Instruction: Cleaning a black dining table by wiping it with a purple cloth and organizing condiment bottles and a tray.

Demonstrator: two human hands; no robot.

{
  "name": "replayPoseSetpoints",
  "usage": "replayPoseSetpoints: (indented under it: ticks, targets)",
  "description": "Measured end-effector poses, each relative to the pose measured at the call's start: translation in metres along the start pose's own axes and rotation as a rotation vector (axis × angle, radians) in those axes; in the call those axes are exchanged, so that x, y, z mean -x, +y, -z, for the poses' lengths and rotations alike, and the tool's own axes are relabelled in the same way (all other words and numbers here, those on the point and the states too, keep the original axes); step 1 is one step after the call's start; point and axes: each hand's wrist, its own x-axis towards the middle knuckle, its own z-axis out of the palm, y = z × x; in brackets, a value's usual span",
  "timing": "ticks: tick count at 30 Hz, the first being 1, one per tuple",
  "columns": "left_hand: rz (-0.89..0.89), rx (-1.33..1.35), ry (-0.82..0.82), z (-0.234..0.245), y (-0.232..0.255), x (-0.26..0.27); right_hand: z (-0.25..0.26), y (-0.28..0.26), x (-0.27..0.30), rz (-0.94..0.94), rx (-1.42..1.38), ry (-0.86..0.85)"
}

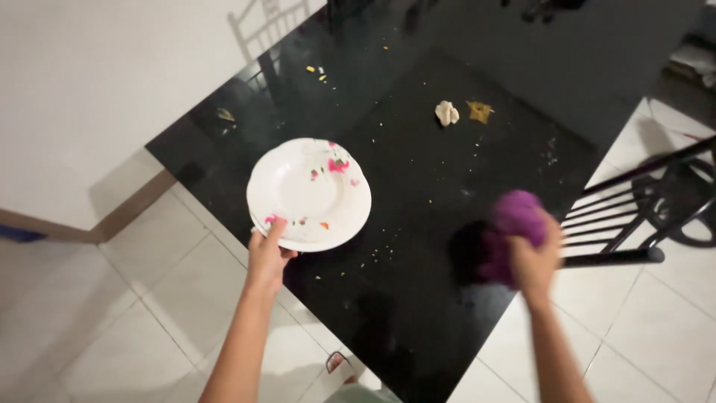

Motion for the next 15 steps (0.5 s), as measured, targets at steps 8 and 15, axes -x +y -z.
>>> replayPoseSetpoints:
  ticks: [8,15]
  targets:
    - [-0.082,0.025,-0.041,0.036,0.038,-0.03,-0.031,0.067,-0.003,-0.399,0.816,0.026]
    - [0.005,-0.127,0.272,0.118,0.04,-0.052,-0.181,-0.011,-0.056,-0.187,0.893,-0.148]
